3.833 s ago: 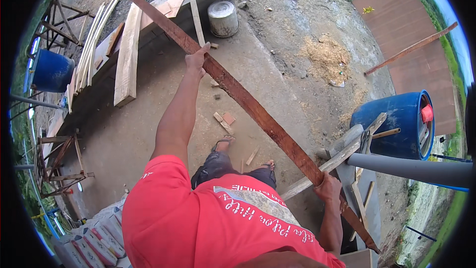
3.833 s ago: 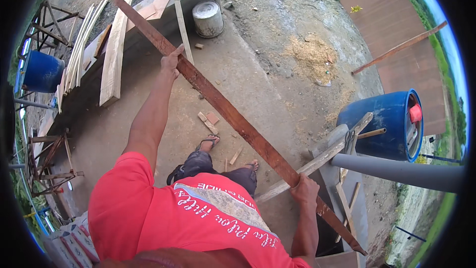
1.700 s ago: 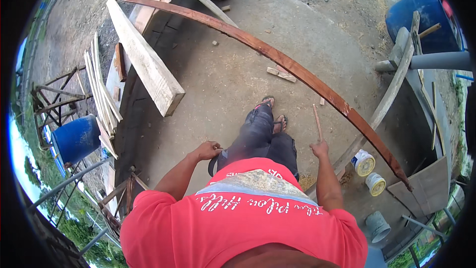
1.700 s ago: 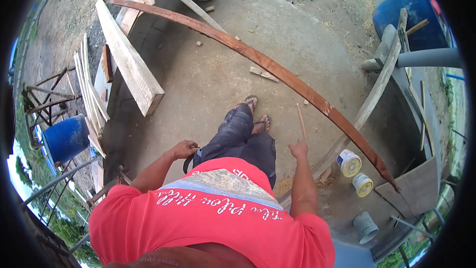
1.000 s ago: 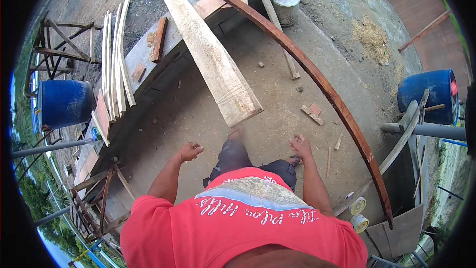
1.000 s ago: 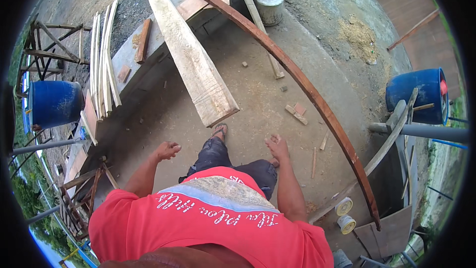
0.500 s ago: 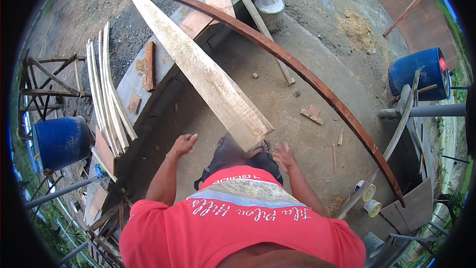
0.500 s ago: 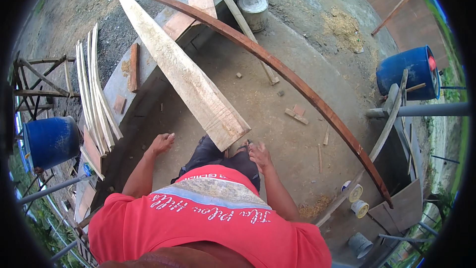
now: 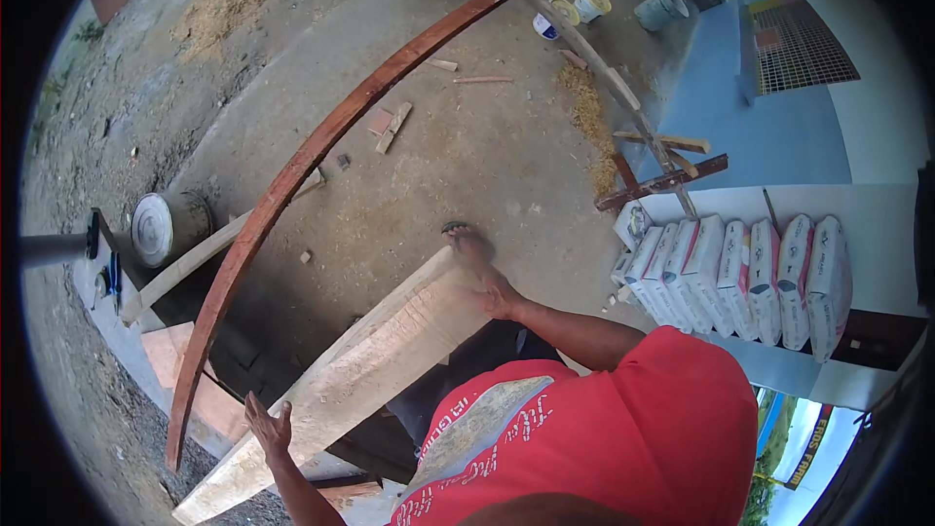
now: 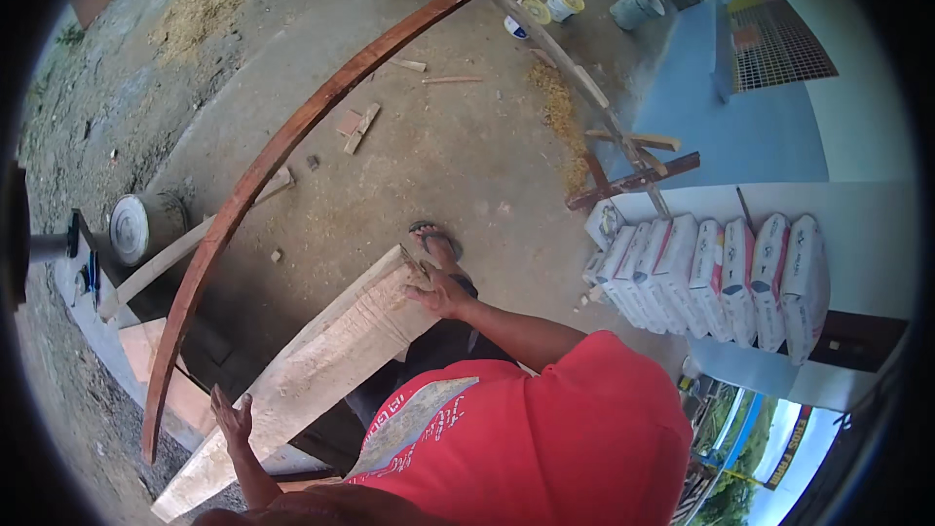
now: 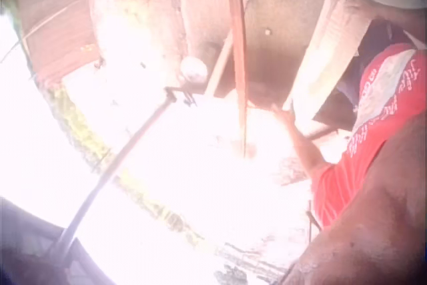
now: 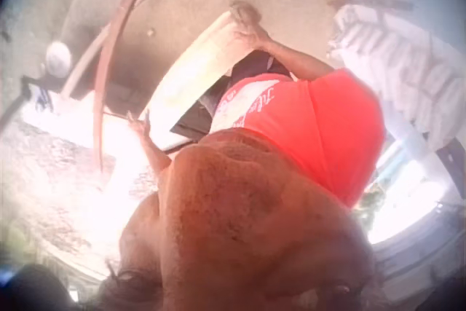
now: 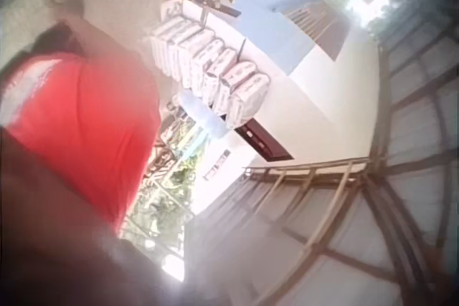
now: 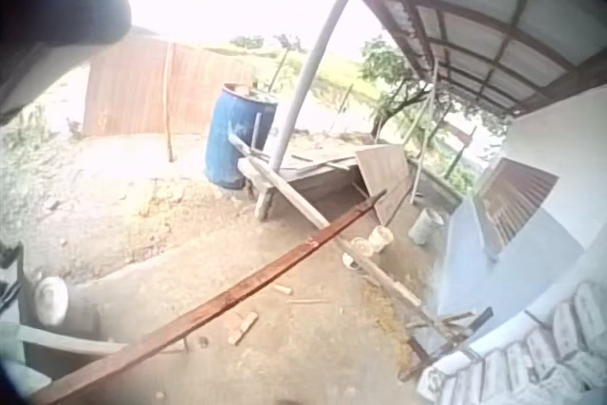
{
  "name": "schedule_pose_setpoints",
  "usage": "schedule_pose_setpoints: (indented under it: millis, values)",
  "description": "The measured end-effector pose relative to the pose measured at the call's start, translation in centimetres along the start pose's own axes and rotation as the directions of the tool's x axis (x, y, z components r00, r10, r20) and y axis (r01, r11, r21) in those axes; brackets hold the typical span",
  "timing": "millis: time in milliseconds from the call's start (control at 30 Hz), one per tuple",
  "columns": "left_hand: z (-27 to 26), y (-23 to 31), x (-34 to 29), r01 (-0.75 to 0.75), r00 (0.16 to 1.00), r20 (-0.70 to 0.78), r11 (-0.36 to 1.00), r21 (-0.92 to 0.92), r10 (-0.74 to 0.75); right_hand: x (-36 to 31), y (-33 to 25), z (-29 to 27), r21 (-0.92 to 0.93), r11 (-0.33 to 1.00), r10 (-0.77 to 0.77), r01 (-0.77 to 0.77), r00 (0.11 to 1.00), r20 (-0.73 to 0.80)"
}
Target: The person rolls and bends a large sheet of silver metal flashing by hand to create a curved profile, secures the shape with wire, and then moves several large wooden boards around a construction site.
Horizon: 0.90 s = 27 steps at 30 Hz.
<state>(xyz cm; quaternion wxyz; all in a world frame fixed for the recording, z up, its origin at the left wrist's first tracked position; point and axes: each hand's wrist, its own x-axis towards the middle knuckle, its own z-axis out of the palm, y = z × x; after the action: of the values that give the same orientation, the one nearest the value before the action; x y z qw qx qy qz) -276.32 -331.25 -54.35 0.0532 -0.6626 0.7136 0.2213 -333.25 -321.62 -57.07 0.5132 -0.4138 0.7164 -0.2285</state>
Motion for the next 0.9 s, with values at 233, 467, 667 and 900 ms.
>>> schedule_pose_setpoints:
  millis: [233,467,667,900]
  values:
    - [4.8,-5.1,8.2,-0.245,0.747,0.606,0.961,-0.129,0.272,-4.3,-0.5,1.6,0.176,0.914,0.405,-0.365,0.801,-0.441]
    - [5.5,-5.4,8.7,-0.192,0.754,0.59,0.956,-0.224,0.29,-3.2,-1.7,4.1,0.052,0.909,0.325,-0.413,0.627,-0.708]
    - [8.5,-4.3,9.8,-0.096,0.772,0.626,0.994,-0.059,0.111,2.0,3.3,5.3,0.194,0.879,0.447,-0.436,0.608,-0.657]
    - [10.5,-4.2,10.7,0.105,0.766,0.638,0.994,-0.006,-0.077,6.8,8.1,6.5,0.194,0.916,0.394,-0.351,0.693,-0.604]
